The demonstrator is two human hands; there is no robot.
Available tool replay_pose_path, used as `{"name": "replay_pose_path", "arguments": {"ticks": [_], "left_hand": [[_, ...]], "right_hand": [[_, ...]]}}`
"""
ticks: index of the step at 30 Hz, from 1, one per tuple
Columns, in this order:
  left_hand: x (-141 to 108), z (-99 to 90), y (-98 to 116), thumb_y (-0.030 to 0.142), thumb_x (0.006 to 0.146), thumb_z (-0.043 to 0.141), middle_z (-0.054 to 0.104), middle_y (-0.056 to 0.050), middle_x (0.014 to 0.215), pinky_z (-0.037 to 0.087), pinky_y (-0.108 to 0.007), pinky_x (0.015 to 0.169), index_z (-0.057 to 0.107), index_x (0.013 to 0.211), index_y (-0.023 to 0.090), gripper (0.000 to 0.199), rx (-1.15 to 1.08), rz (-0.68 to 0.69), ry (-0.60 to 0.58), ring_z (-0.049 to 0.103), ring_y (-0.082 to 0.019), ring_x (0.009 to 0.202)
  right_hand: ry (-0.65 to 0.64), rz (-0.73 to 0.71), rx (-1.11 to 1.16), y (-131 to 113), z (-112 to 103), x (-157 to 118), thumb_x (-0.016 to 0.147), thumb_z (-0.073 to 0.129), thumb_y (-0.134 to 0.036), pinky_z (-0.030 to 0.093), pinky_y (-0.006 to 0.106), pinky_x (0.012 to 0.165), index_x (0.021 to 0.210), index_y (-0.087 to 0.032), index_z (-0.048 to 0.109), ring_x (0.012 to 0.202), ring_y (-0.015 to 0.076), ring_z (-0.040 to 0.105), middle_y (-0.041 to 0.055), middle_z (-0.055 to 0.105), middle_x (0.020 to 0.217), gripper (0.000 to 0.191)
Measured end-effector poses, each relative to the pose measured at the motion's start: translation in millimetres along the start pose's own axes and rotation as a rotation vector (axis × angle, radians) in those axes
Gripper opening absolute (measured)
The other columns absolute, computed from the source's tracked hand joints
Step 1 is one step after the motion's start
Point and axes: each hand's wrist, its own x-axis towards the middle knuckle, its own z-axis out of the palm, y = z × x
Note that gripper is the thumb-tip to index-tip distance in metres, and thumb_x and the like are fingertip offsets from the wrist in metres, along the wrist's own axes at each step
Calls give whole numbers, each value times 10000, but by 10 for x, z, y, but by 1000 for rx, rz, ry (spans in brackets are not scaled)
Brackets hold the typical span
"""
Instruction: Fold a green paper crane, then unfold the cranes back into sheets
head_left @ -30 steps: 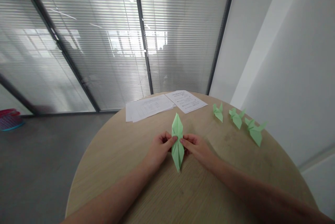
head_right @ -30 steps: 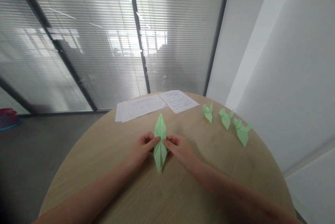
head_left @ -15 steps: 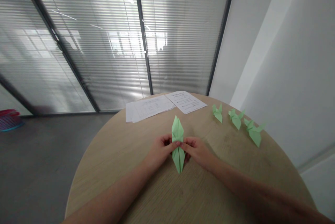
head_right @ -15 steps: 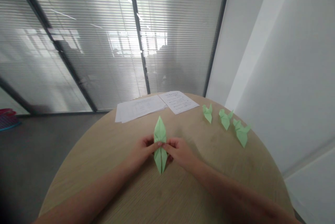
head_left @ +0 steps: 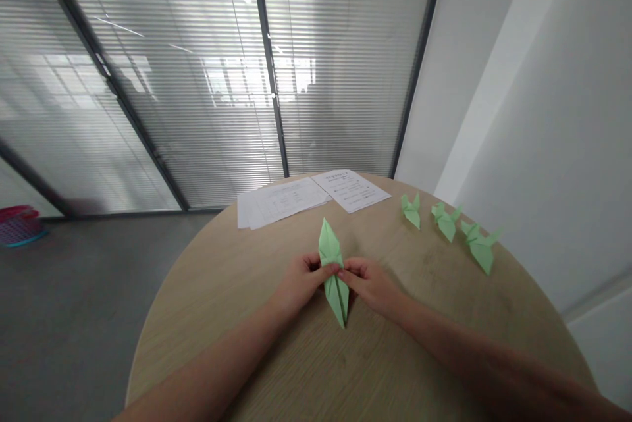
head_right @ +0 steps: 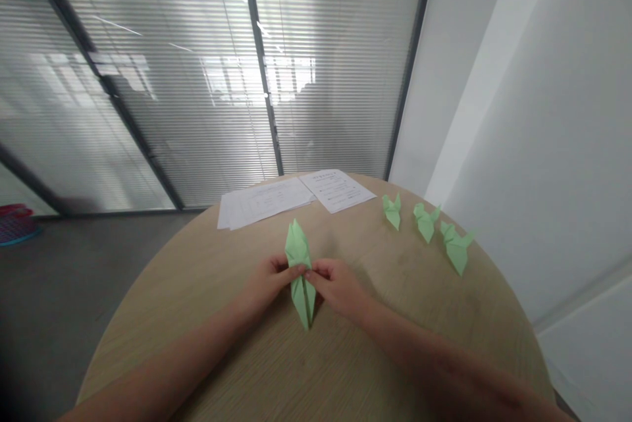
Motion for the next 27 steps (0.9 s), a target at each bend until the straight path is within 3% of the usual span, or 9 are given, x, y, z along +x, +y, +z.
{"name": "replay_pose_path", "arguments": {"ticks": [4, 10, 18, 21, 25, 27], "left_hand": [[-1, -2, -11, 540, 710, 849, 753, -67, 755, 465, -279, 644, 786, 777, 144, 407, -22, 3, -19, 643, -183, 657], [-27, 19, 3, 529, 704, 856, 755, -71, 734, 500, -295, 661, 774, 749, 140, 400, -108, -43, 37, 663, -196, 656], [-25, 29, -5, 517, 721, 840, 719, -55, 704, 469, -269, 594, 729, 751, 127, 406, -63, 1, 72, 629, -166, 613], [-9, 29, 8, 505, 714, 851, 693, -32, 714, 483, -270, 581, 706, 887, 132, 436, -73, 54, 84, 635, -168, 623], [0, 25, 53, 464, 742, 836, 671, 9, 742, 505, -267, 586, 588, 1272, 164, 657, -106, 146, 143, 633, -156, 631], [-5, 25, 70, 435, 761, 819, 694, -4, 786, 520, -280, 620, 549, 1334, 177, 684, -94, 170, 159, 652, -164, 672]], "right_hand": [[7, -56, -80, -27, -22, -6, 887, 650, -586, 439, 261, 593, 757, -216, 675, 634, 162, 568, -2, 620, 663, 393], [-64, 47, 25, -79, 13, -28, 865, 637, -663, 518, 295, 581, 782, -218, 663, 604, 180, 620, 7, 642, 680, 453], [-83, 21, -31, -73, 14, -19, 860, 652, -674, 506, 258, 565, 758, -195, 682, 567, 147, 603, 7, 646, 653, 491], [-45, 54, 3, -82, 16, -13, 839, 663, -697, 513, 252, 539, 734, -185, 672, 551, 148, 618, 14, 651, 637, 522], [14, 100, 102, -81, 20, 3, 804, 662, -744, 503, 242, 489, 782, -161, 694, 524, 144, 630, 39, 686, 675, 584], [29, 100, 132, -77, 21, 7, 810, 652, -750, 501, 238, 482, 811, -153, 707, 522, 140, 631, 44, 691, 686, 600]]}}
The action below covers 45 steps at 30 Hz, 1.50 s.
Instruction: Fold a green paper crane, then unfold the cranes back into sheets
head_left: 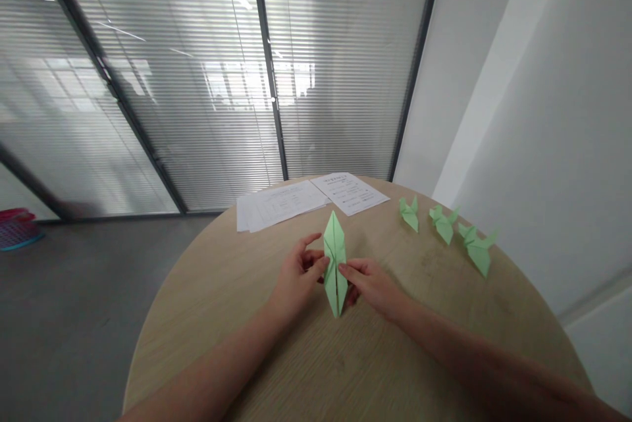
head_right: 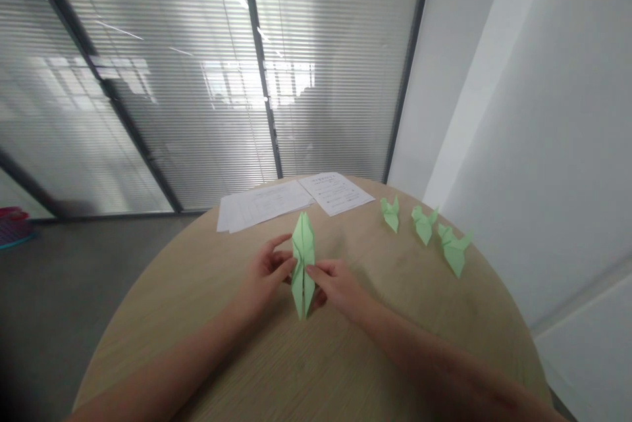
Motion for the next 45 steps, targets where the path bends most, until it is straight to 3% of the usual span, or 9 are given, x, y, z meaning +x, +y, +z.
{"name": "replay_pose_path", "arguments": {"ticks": [12, 16, 18, 21, 31, 38, 42, 45], "left_hand": [[-14, 13, 51, 383, 725, 817, 762, -76, 821, 505, -284, 598, 656, 1082, 139, 462, 11, -16, -8, 658, -177, 655], [-18, 20, 46, 410, 725, 827, 771, -91, 843, 514, -287, 606, 680, 1039, 141, 438, 12, -34, -30, 680, -191, 681], [-14, 15, 38, 416, 718, 838, 774, -93, 849, 519, -289, 608, 682, 1040, 144, 450, 3, -48, -37, 685, -194, 686], [-2, -1, 27, 428, 713, 847, 779, -94, 856, 528, -294, 607, 676, 1061, 147, 479, -6, -77, -50, 690, -196, 683], [15, -33, -3, 467, 706, 863, 787, -106, 903, 533, -288, 600, 697, 1093, 132, 538, -10, -111, -72, 697, -191, 685], [29, -57, -16, 503, 685, 870, 788, -118, 897, 566, -318, 634, 721, 1086, 119, 575, -12, -153, -59, 719, -220, 723], [29, -61, 5, 489, 678, 864, 789, -119, 924, 555, -296, 598, 716, 1073, 122, 560, 19, -164, -41, 709, -204, 707], [26, -64, 26, 464, 693, 844, 786, -104, 900, 534, -272, 561, 711, 1059, 129, 514, 45, -160, -34, 691, -186, 678]], "right_hand": [[-7, -55, -50, 33, 14, -1, 867, 586, -738, 519, 232, 488, 859, -157, 700, 552, 124, 614, 40, 660, 747, 592], [28, -93, 5, 59, 8, 4, 858, 669, -628, 551, 277, 525, 1188, -211, 665, 621, 164, 658, 48, 711, 879, 531], [85, -131, 50, 55, 0, -4, 847, 711, -557, 571, 309, 569, 1385, -267, 554, 699, 200, 691, 63, 730, 979, 631], [171, -181, 80, 27, -14, -19, 845, 720, -483, 596, 347, 625, 1492, -317, 440, 809, 235, 716, 87, 720, 1115, 725], [134, -169, 40, 23, -9, 0, 839, 697, -458, 483, 260, 451, 1339, -293, 588, 613, 155, 629, 57, 740, 1105, 538], [77, -163, 118, 48, -34, 45, 830, 727, -464, 542, 287, 560, 1266, -276, 621, 727, 186, 698, 62, 745, 1118, 487], [110, -168, 134, 77, -49, 55, 809, 760, -430, 555, 288, 589, 1261, -279, 634, 773, 187, 712, 60, 716, 1155, 493], [124, -159, 139, 85, -59, 50, 801, 776, -403, 564, 290, 606, 1253, -290, 653, 770, 185, 712, 37, 709, 1068, 482]]}}
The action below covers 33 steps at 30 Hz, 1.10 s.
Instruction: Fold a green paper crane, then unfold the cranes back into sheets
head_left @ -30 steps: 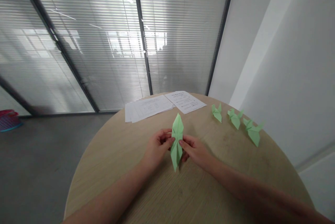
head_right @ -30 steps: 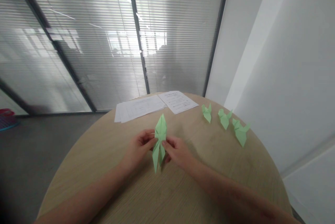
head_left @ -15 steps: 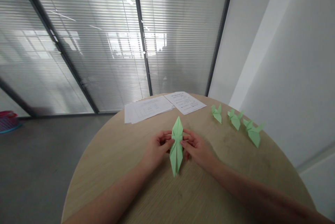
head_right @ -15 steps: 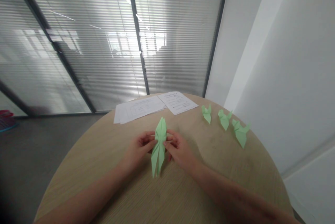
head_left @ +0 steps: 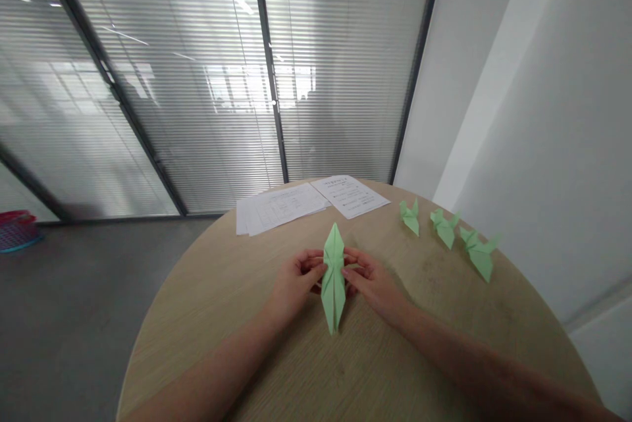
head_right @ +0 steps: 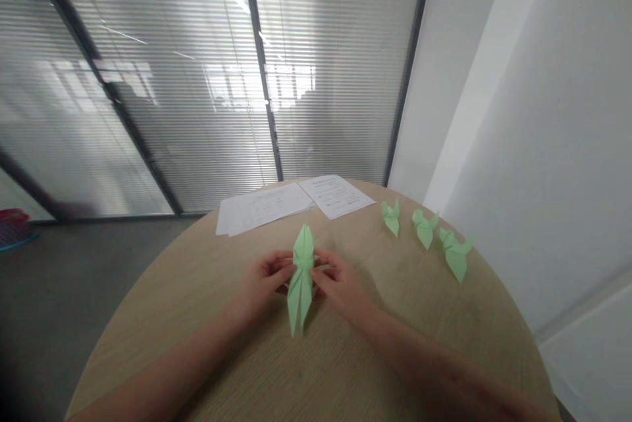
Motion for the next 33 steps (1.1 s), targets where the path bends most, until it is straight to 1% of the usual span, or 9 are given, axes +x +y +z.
{"name": "replay_pose_path", "arguments": {"ticks": [4, 9, 12, 17, 21, 24, 30, 33], "left_hand": [[-3, -1, 18, 439, 705, 826, 783, -96, 879, 529, -267, 558, 704, 1048, 131, 477, 11, -11, 1, 683, -179, 668], [9, 4, -1, 427, 689, 830, 776, -91, 879, 527, -264, 559, 694, 1034, 130, 475, -5, -42, 26, 681, -173, 667], [14, 9, -22, 422, 672, 840, 769, -83, 857, 515, -255, 550, 692, 1002, 133, 463, -19, -55, 40, 675, -167, 655], [12, 16, -36, 420, 679, 846, 761, -77, 840, 515, -263, 562, 699, 995, 142, 447, -32, -57, 43, 678, -174, 659], [4, 25, -34, 408, 673, 854, 738, -56, 783, 519, -267, 561, 702, 974, 137, 432, -50, -59, 52, 666, -168, 642], [-7, 29, -27, 406, 664, 859, 731, -47, 762, 519, -262, 558, 708, 956, 136, 425, -60, -63, 38, 655, -156, 623], [-9, 15, -16, 431, 670, 853, 728, -40, 724, 499, -247, 531, 728, 922, 143, 402, -46, -57, 2, 657, -157, 610], [-1, 3, -19, 422, 696, 838, 742, -47, 762, 505, -245, 535, 739, 972, 145, 403, -37, -51, -12, 677, -167, 646]], "right_hand": [[-29, -7, 23, 4, -4, 0, 817, 770, -397, 571, 304, 627, 1251, -311, 663, 762, 189, 711, 15, 704, 971, 455], [-36, -33, 25, 40, 1, 10, 815, 783, -391, 586, 327, 671, 1234, -306, 658, 791, 200, 720, 26, 732, 1003, 445], [-45, -41, 14, 41, 5, 8, 813, 782, -391, 579, 311, 639, 1195, -288, 664, 771, 195, 720, 33, 745, 1009, 413], [-65, -4, 39, -5, 9, 6, 797, 786, -407, 547, 281, 547, 1157, -281, 668, 670, 177, 698, 15, 747, 931, 399], [-73, 18, 59, -21, -3, 18, 785, 797, -403, 530, 268, 551, 1130, -276, 688, 659, 167, 691, 9, 751, 901, 383], [-57, 24, 57, -15, -18, 22, 781, 802, -398, 521, 266, 567, 1112, -273, 706, 685, 170, 696, 16, 760, 919, 366], [-21, 45, 66, 0, -29, 9, 778, 803, -424, 540, 298, 583, 1055, -269, 744, 669, 187, 685, 10, 753, 845, 322], [-34, 40, 93, -1, -27, 7, 795, 793, -437, 557, 317, 608, 1067, -271, 737, 709, 203, 704, 21, 768, 909, 324]]}}
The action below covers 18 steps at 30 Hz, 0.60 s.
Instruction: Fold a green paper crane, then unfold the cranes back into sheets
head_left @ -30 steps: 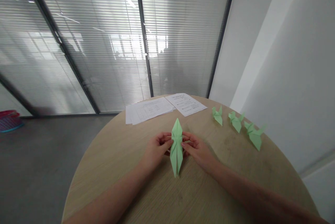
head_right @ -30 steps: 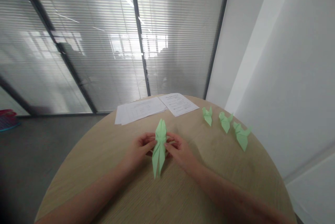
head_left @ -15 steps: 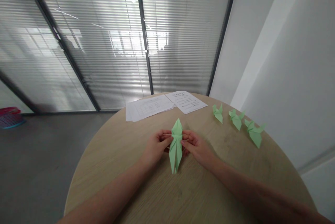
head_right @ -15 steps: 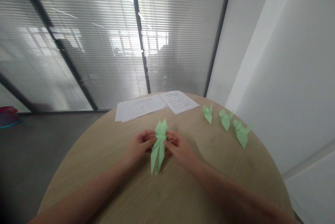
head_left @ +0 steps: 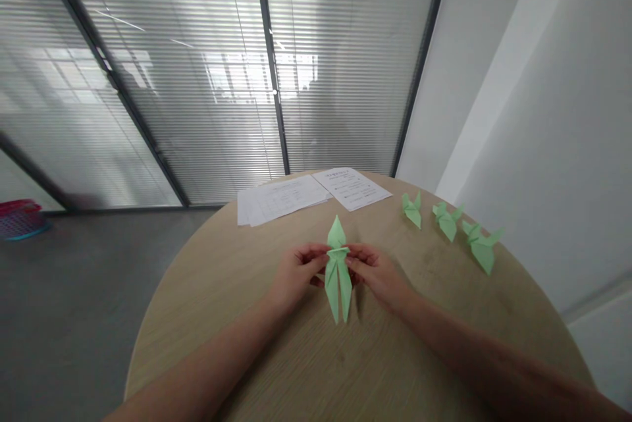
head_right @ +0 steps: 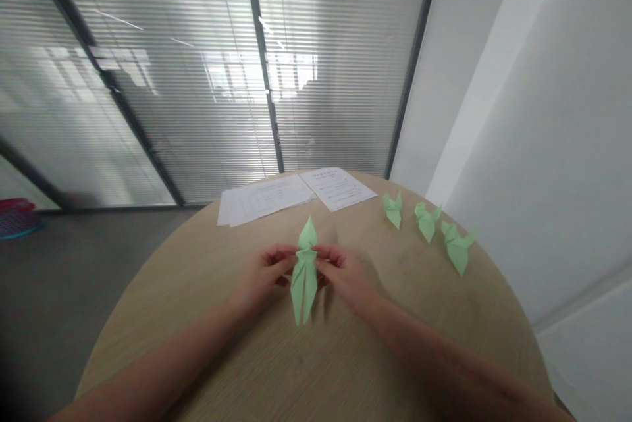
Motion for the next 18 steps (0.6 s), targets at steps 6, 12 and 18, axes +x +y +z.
{"name": "replay_pose_path", "arguments": {"ticks": [6, 12, 18], "left_hand": [[10, 2, 4, 398, 725, 821, 756, -47, 834, 496, -231, 516, 697, 1138, 162, 492, 0, -6, -4, 678, -161, 656], [2, 28, 2, 391, 725, 823, 753, -53, 872, 515, -241, 522, 671, 1119, 162, 480, 6, 6, 27, 681, -169, 688], [16, 16, -15, 448, 699, 855, 737, -39, 806, 516, -253, 529, 656, 1097, 163, 528, 0, 17, -11, 679, -169, 646]], "right_hand": [[26, 14, 38, -33, 8, -10, 777, 820, -459, 569, 324, 613, 1191, -280, 654, 736, 212, 715, 28, 764, 943, 481], [50, 29, 28, -55, 12, -27, 775, 821, -457, 566, 305, 591, 1121, -267, 625, 691, 193, 699, 12, 747, 882, 441], [32, 30, 0, -69, 15, -26, 778, 809, -453, 574, 327, 605, 1132, -264, 600, 698, 210, 713, 21, 752, 879, 453]]}}
